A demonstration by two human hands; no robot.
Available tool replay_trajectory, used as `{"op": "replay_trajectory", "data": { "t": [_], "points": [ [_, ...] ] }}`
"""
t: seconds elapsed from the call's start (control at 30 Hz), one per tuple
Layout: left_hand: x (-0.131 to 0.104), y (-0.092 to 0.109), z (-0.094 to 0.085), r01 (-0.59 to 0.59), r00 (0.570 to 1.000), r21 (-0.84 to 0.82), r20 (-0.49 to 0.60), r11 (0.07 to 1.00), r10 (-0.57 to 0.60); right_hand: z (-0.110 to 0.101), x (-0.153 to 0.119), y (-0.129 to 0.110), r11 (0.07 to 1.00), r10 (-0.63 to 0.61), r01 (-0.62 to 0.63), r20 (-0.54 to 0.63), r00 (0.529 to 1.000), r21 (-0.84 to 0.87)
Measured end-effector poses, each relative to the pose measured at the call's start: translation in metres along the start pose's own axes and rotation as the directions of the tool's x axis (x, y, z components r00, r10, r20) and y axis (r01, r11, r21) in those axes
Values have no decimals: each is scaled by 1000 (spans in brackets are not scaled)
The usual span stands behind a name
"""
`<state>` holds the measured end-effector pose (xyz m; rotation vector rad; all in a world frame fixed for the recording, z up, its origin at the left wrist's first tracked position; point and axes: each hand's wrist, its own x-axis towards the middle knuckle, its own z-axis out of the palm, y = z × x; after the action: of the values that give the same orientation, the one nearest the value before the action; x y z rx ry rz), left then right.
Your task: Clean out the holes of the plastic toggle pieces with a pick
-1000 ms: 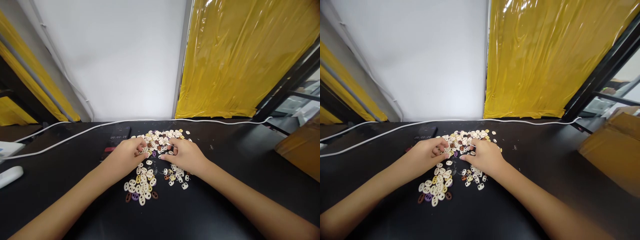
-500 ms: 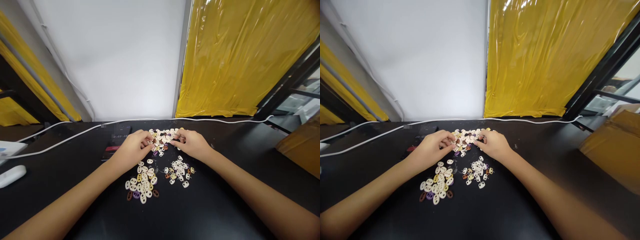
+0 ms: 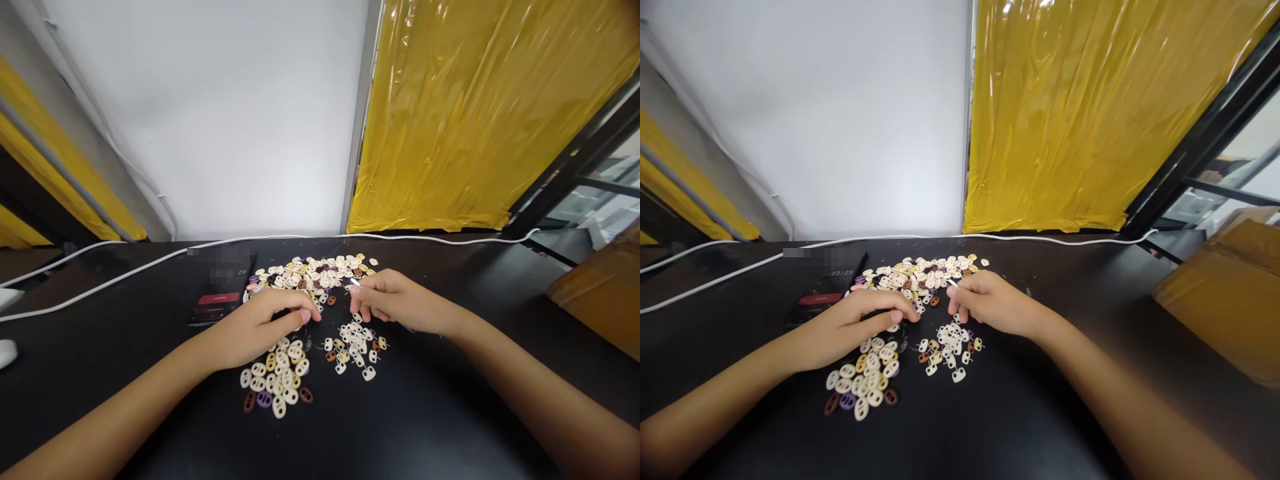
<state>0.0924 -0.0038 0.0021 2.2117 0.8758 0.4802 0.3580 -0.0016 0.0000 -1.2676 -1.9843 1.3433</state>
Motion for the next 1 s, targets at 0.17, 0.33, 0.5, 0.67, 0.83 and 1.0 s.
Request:
{"op": "replay_trajectory", "data": {
  "t": [0.17,0.33,0.5,0.67,0.83,1.0],
  "points": [
    [2,-2,-1,-1,1000,-53,30,999,2,2,2,7,989,-56,60,35,998,-138],
    [4,-3,0,-58,998,-32,35,998,59,1,7,15,980,-94,83,-55,994,-183],
    [11,-9,4,-98,994,-18,48,995,98,-5,20,27,967,-160,116,-186,969,-226],
    [14,-15,4,-113,993,-13,-15,993,113,-15,22,28,966,-179,128,-223,958,-223],
    [5,-9,-4,-52,998,-86,-46,995,48,-31,6,16,992,-48,31,-135,990,-122],
    [9,5,1,-43,996,-92,75,995,50,-39,-5,11,988,142,-151,172,975,37]
  ]
}}
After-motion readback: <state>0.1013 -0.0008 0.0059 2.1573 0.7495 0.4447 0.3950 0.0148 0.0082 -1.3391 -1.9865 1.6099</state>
